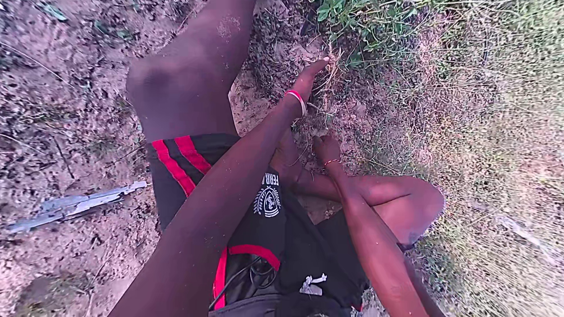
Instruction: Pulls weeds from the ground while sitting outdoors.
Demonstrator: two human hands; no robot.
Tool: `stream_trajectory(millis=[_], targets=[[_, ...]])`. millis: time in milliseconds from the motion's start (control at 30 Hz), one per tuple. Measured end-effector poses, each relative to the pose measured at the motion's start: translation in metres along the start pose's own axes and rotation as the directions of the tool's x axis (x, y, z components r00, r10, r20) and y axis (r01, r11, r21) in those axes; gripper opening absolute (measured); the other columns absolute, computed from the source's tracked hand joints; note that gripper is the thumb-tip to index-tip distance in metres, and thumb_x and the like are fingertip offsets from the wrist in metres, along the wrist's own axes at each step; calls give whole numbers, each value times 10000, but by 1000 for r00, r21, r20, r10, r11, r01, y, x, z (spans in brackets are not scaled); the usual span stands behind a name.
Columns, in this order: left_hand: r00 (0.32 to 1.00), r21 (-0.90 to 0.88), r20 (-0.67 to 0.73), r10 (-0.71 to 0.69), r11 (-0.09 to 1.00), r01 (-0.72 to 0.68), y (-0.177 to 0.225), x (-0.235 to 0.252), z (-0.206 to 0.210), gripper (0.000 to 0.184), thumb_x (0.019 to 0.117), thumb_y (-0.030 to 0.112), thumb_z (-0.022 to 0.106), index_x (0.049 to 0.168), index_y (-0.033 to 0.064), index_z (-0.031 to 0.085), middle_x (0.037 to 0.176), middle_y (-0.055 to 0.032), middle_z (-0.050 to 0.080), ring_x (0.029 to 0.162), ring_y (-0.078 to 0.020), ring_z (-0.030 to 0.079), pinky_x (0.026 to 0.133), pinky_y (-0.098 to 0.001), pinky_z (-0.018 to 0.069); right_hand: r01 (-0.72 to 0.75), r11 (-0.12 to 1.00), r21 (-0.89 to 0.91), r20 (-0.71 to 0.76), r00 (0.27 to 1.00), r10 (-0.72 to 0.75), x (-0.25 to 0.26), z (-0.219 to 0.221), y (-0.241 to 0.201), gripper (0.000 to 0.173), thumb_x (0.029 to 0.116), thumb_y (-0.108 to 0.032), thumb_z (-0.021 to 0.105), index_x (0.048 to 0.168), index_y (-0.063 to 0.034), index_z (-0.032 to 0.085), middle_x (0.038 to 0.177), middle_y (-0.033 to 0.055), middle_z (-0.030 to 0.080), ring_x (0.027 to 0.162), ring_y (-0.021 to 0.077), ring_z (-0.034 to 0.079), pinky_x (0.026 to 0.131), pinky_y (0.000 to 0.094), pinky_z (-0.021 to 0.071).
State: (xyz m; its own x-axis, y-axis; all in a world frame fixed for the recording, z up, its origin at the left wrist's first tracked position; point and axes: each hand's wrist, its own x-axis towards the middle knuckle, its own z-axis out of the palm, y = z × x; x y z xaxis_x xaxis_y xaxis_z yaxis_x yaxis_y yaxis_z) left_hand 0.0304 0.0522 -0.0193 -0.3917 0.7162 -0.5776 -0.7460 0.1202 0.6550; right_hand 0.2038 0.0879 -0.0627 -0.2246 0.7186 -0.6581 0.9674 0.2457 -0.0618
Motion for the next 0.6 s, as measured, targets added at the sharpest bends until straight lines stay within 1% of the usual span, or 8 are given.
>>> stream_trajectory(millis=[67,133,200,300,333,433,533,600], targets=[[999,-61,-31,44,997,-46,10,4,3,528,1067,447,433,1523,181,421,1561,-93,413,1437,-240,394,1122,-540,376,35,998,57,-3,999,-35,-34,-1,-9,453,1077,-360,518,1028,59,684,1009,274,680,1003,422,663,869,602,498],[998,-82,-46,52,995,-55,4,4,9,537,1056,467,445,1522,201,419,1554,-78,415,1434,-226,395,1119,-535,384,74,989,126,-78,995,-64,-57,2,6,408,1073,-303,522,999,58,697,911,259,687,910,415,676,811,605,508],[995,-60,-51,81,995,-84,2,5,13,538,1056,442,455,1525,182,415,1572,-77,395,1454,-217,367,1143,-524,360,48,964,260,-144,990,-10,-43,-4,13,416,1092,-308,480,1026,57,670,916,243,659,887,385,646,802,588,488],[995,-19,-80,64,998,-65,-8,-6,-2,546,1061,424,454,1532,152,414,1596,-95,373,1478,-231,334,1164,-533,320,140,925,354,-221,973,-62,-21,-19,15,421,1111,-256,410,1244,95,603,1065,297,655,1013,422,644,889,606,486],[995,-21,-99,30,999,-33,-11,-8,-6,555,1053,443,459,1531,165,416,1591,-93,379,1474,-237,343,1155,-545,333,187,910,370,-265,960,-90,-20,-23,18,407,1120,-253,379,1226,81,586,1004,268,636,946,389,633,837,573,491],[991,-59,-129,17,998,-25,-4,-7,-8,558,1054,445,468,1537,171,407,1608,-95,348,1498,-250,296,1168,-566,297,285,823,492,-435,899,-52,-17,-34,24,391,1125,-295,361,1183,9,599,757,63,527,648,169,544,653,381,496],[992,-82,-117,39,995,-49,2,3,-7,537,1053,461,468,1516,192,442,1578,-72,397,1470,-228,350,1151,-544,342,402,770,495,-611,791,-20,-32,-43,25,414,1135,-310,322,1257,16,546,786,41,509,628,111,534,639,319,517],[993,-72,-107,48,996,-56,1,3,-9,530,1049,458,467,1506,191,450,1568,-65,409,1468,-222,350,1147,-548,341,442,797,410,-686,726,-50,-26,-47,23,407,1135,-301,304,1240,20,532,799,41,516,651,100,559,663,304,533]])
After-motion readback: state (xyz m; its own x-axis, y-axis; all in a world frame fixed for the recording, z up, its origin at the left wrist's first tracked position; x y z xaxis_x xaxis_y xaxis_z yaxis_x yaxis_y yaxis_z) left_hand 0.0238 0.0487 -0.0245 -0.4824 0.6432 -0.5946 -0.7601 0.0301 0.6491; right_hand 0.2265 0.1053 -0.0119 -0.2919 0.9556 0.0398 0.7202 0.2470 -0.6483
